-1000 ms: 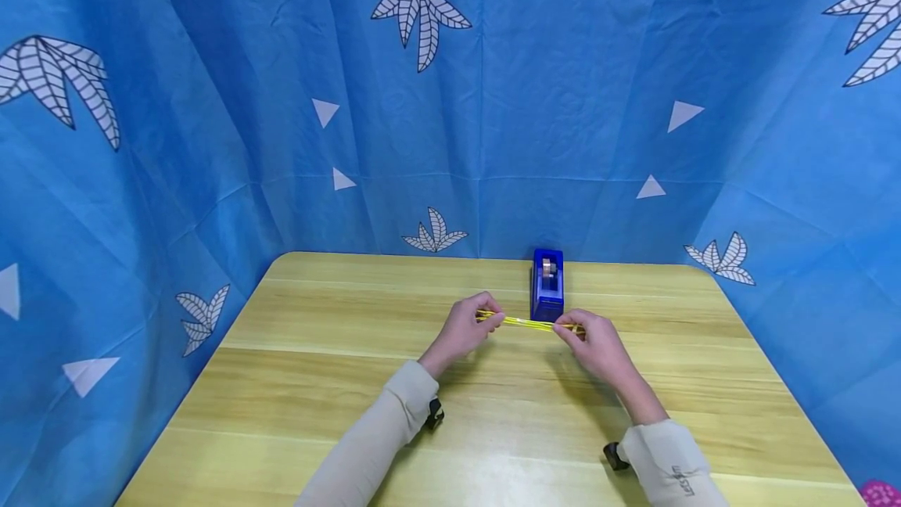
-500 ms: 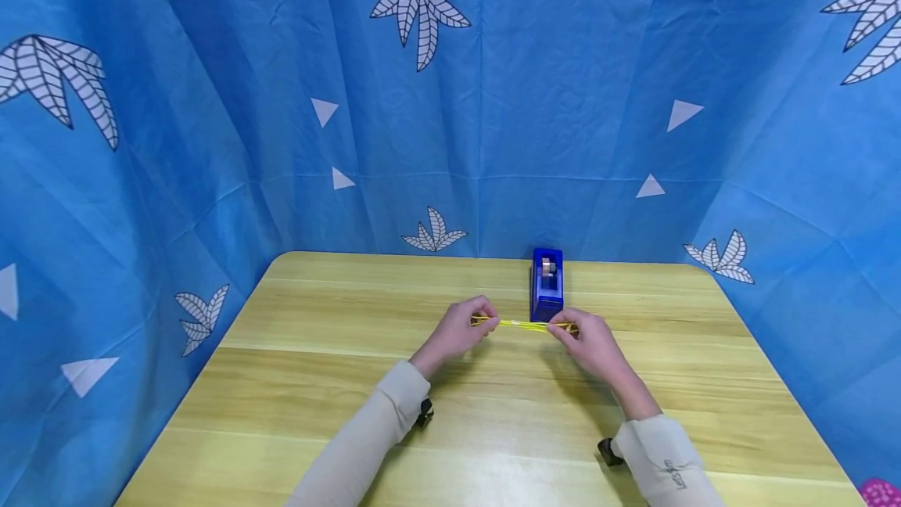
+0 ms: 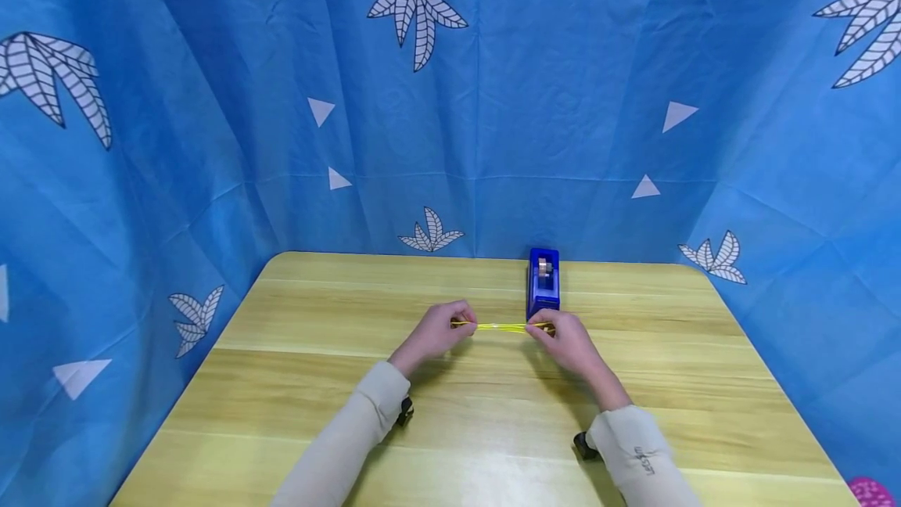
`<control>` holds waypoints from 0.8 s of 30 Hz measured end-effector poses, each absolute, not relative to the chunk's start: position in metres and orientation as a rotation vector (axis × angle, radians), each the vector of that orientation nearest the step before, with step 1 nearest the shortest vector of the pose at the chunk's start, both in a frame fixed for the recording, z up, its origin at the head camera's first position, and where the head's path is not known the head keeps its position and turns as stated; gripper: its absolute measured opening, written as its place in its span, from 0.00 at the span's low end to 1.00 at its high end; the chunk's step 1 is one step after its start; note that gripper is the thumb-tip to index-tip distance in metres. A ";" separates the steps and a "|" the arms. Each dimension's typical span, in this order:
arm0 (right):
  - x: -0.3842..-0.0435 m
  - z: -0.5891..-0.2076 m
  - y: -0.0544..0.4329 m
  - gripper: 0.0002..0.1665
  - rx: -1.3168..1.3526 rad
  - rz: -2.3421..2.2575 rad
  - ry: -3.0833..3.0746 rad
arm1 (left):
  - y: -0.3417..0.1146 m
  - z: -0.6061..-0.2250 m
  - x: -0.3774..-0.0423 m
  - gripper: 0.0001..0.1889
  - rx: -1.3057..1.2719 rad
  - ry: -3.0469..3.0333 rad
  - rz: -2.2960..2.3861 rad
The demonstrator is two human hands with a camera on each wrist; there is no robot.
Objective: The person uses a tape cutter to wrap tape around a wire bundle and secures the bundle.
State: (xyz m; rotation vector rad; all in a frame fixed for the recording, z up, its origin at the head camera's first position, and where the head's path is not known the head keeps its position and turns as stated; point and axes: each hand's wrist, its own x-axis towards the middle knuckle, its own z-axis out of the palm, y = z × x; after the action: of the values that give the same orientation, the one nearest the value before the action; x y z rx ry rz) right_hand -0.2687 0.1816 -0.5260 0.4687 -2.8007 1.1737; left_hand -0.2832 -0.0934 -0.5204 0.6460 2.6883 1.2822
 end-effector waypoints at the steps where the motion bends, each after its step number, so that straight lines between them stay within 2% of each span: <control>1: -0.269 -0.526 0.180 0.07 0.462 1.182 -2.802 | -0.095 -0.521 -0.283 0.02 0.636 2.692 1.277; 24: -0.275 -0.532 0.162 0.08 0.406 1.239 -2.848 | -0.108 -0.523 -0.288 0.02 0.579 2.748 1.170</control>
State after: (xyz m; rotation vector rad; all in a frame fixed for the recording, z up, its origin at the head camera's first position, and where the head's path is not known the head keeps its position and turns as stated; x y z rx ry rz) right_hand -0.2750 0.1623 -0.5323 0.4058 -2.8479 1.2387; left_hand -0.2882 -0.1085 -0.5229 0.5791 2.7476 1.1696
